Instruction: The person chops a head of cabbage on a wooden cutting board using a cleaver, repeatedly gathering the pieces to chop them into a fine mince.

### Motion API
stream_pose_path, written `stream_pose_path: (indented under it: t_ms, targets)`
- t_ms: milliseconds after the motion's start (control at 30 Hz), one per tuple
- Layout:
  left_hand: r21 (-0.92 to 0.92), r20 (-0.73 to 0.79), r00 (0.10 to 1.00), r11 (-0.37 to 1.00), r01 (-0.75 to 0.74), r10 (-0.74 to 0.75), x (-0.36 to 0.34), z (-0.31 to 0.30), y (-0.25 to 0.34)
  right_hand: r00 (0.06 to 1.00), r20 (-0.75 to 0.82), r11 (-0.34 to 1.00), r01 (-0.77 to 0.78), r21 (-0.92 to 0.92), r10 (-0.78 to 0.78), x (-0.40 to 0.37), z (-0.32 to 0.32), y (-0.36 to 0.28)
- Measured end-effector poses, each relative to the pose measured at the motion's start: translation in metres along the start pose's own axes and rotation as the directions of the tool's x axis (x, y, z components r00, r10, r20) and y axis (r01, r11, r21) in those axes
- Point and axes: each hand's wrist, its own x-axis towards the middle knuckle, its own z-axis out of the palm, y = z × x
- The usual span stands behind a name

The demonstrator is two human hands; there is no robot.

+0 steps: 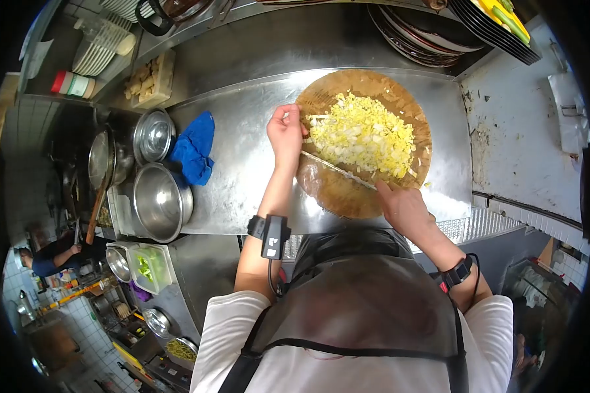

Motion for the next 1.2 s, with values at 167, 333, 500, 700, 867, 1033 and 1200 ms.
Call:
stream_pose_path:
  t_ms: [167, 333, 500, 700, 867, 1033, 1200]
  targets:
    - [0.144, -0.174, 0.980, 0.987, -0.069, 0.094, -0.004, 0.009, 0.004, 0.998, -0.051, 0.985, 0.054, 0.164, -0.046, -0.013, -0.010, 0.014]
    - [0.131, -0.168, 0.981, 0.988, -0.077, 0.098, -0.004, 0.005, 0.003, 0.982, 0.165, 0.899, -0.149, 0.411, 0.088, -0.039, 0.000, 0.025]
    - [0.156, -0.200, 0.960, 0.974, -0.166, 0.196, 0.019, -0.006, 0.020, 0.987, 0.116, 0.886, -0.154, 0.438, 0.115, -0.019, -0.002, 0.008]
    - [0.285, -0.172, 0.975, 0.954, -0.090, 0.143, 0.045, -0.002, -0.014, 0.990, 0.089, 0.895, -0.135, 0.426, 0.107, -0.012, 0.008, 0.019]
    - [0.315, -0.090, 0.962, 0.924, -0.218, 0.257, 0.026, 0.028, 0.034, 0.991, 0.002, 0.851, -0.116, 0.512, 0.134, -0.026, 0.039, 0.041]
    - [0.229, -0.035, 0.879, 0.860, -0.457, 0.476, 0.045, 0.034, 0.003, 0.996, -0.028, 0.830, -0.052, 0.555, 0.082, -0.035, 0.058, 0.041]
    - [0.297, -0.157, 0.952, 0.932, -0.207, 0.261, 0.050, 0.021, -0.036, 0.989, 0.051, 0.874, -0.146, 0.464, 0.138, -0.027, 0.031, 0.034]
